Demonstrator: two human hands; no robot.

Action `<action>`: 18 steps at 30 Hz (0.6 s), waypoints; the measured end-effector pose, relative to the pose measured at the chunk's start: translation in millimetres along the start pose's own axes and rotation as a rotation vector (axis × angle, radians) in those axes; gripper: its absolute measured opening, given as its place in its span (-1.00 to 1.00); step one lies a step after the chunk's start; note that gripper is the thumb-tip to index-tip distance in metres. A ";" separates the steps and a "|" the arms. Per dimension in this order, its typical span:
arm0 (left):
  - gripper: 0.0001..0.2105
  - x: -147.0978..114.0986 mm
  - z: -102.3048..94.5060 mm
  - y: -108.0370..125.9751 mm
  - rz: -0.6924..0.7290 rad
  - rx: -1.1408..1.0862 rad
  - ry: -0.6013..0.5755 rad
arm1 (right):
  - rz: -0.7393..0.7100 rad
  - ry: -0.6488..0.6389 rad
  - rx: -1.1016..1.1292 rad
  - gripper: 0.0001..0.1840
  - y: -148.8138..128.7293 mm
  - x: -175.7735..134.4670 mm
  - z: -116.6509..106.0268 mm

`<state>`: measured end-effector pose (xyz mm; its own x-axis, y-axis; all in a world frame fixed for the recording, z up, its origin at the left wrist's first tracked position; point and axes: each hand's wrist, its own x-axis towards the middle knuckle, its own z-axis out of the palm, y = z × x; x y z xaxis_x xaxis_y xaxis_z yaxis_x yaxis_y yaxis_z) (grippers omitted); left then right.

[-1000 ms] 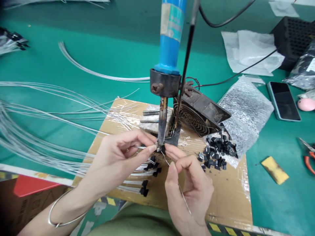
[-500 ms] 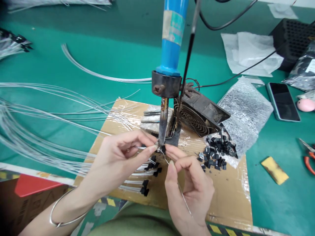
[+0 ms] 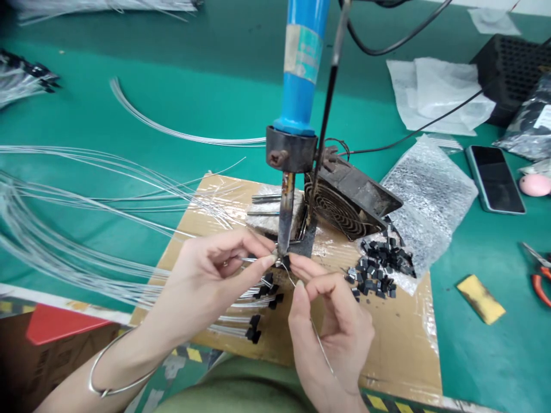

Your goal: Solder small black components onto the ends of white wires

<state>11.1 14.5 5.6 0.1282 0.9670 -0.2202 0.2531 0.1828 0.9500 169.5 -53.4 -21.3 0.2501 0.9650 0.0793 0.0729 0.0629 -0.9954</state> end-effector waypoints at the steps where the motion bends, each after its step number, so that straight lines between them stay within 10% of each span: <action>1: -0.86 0.0 0.0 0.1 0.004 0.000 0.004 | -0.004 0.000 -0.003 -0.79 0.1 -0.1 0.0; 18: -0.86 0.0 1.7 -1.2 0.025 0.017 0.011 | -0.047 0.008 -0.081 -0.81 2.3 0.2 -0.7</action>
<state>12.5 13.9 4.1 0.1243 0.9731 -0.1939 0.2662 0.1556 0.9513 170.4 -53.3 -23.5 0.2523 0.9593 0.1265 0.1623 0.0869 -0.9829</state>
